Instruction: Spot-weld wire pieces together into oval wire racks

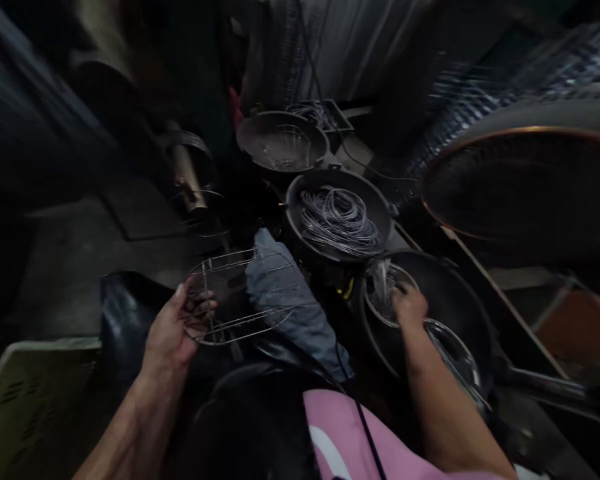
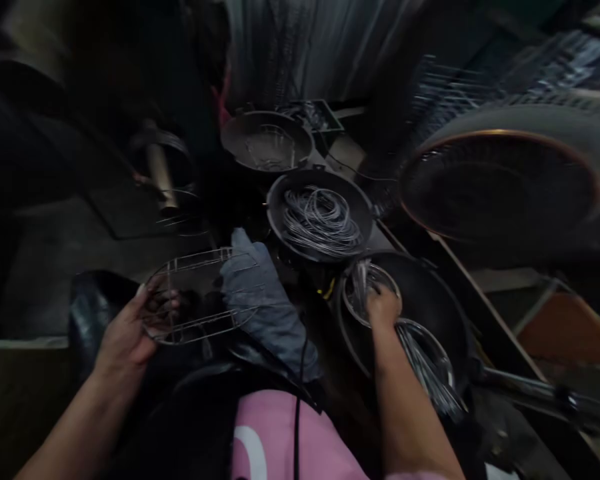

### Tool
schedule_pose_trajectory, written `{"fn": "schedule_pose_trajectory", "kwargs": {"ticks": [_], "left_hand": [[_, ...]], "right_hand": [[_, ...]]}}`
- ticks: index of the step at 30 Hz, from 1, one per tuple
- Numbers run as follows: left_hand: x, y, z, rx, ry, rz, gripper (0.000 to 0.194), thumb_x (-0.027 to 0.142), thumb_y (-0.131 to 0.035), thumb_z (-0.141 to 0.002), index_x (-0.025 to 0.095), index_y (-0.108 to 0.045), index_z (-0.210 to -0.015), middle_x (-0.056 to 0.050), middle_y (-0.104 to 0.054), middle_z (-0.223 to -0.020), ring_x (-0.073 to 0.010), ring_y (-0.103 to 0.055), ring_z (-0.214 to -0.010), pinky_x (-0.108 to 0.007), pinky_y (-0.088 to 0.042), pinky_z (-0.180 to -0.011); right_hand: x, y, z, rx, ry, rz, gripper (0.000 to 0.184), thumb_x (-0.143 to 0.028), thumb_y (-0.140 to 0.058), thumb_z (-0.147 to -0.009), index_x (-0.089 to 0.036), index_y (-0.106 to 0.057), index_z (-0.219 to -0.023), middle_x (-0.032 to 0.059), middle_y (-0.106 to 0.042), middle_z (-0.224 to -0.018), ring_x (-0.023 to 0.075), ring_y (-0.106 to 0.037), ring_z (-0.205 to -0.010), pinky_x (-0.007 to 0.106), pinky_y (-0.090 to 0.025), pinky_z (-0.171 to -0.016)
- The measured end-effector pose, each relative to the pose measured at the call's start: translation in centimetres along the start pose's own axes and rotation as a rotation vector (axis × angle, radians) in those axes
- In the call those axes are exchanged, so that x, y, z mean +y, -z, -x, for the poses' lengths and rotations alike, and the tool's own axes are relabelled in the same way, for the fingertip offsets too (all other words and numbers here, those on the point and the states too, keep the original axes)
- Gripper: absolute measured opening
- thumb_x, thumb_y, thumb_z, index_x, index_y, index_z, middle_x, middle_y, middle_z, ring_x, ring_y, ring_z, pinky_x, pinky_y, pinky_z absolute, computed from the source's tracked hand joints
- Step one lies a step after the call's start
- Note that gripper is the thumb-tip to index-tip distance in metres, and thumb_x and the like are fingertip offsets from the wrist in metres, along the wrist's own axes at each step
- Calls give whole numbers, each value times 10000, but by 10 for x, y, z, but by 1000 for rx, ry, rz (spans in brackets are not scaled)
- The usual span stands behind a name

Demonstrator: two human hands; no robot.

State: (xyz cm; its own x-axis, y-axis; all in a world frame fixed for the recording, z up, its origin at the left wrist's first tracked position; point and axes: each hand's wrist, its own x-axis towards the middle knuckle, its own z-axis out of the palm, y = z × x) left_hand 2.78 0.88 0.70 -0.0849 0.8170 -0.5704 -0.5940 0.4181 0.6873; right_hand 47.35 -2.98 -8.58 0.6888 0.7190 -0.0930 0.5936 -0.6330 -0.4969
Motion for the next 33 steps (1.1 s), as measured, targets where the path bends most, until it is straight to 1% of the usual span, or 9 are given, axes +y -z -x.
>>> {"fn": "schedule_pose_trajectory", "kwargs": {"ticks": [2,3,4,6,8,11,16,20,33], "left_hand": [[6,3,3,29,-49,16,247,201,-449,-839,147,-558,-1054,-93,-651,-725,-164,-621,-576,-254,-503,-486],[9,5,4,45,-73,24,244,192,-458,-833,140,-555,-1051,-94,-650,-717,-161,-619,-569,-250,-500,-485],[11,7,6,57,-96,36,238,183,-461,-829,135,-555,-1042,-92,-650,-707,-159,-617,-561,-245,-497,-483],[14,11,10,76,-126,70,216,174,-461,-826,133,-556,-1016,-85,-649,-692,-154,-613,-550,-239,-492,-477],[17,15,14,96,-143,106,194,173,-469,-821,136,-558,-989,-75,-648,-679,-150,-610,-541,-230,-486,-469],[22,20,22,116,-157,141,171,178,-481,-814,129,-566,-954,-69,-645,-669,-144,-608,-536,-217,-482,-466],[32,31,33,123,-168,152,181,178,-477,-813,129,-560,-966,-65,-641,-666,-143,-607,-533,-212,-476,-455],[35,41,34,105,-190,147,212,190,-506,-797,135,-550,-997,-67,-643,-677,-149,-611,-542,-223,-482,-464],[32,45,27,112,-245,132,246,230,-561,-765,135,-575,-992,-55,-642,-693,-139,-603,-542,-212,-478,-441]], "right_hand": [[-29,8,11,15,19,-103,350,-259,-487,-700,-72,-626,-961,174,-632,-908,238,-580,-792,318,-425,-636],[-48,11,18,-55,22,-200,334,-274,-522,-681,-96,-624,-945,136,-641,-831,201,-576,-690,290,-421,-572],[-69,13,29,-201,22,-329,320,-286,-570,-651,-116,-622,-918,94,-634,-735,159,-545,-573,260,-397,-495],[-114,12,56,-655,21,-568,324,-305,-663,-579,-135,-615,-851,23,-583,-578,90,-439,-409,211,-314,-383],[-157,4,88,-1080,27,-612,308,-286,-706,-543,-123,-612,-786,7,-563,-534,66,-411,-364,188,-286,-346],[-205,-23,130,-1396,-2,-632,278,-251,-715,-527,-115,-595,-737,-5,-560,-519,62,-424,-336,173,-288,-315],[-252,-67,159,-1524,-73,-939,302,-228,-716,-560,-146,-534,-786,-11,-588,-564,65,-457,-362,164,-317,-329],[-276,-75,168,-1618,-102,-1060,302,-214,-706,-589,-163,-508,-810,-20,-595,-602,60,-476,-405,158,-347,-376],[-280,-75,185,-1633,-7,-1158,229,-204,-677,-641,-166,-525,-808,-28,-570,-617,46,-457,-441,161,-360,-428]]}}
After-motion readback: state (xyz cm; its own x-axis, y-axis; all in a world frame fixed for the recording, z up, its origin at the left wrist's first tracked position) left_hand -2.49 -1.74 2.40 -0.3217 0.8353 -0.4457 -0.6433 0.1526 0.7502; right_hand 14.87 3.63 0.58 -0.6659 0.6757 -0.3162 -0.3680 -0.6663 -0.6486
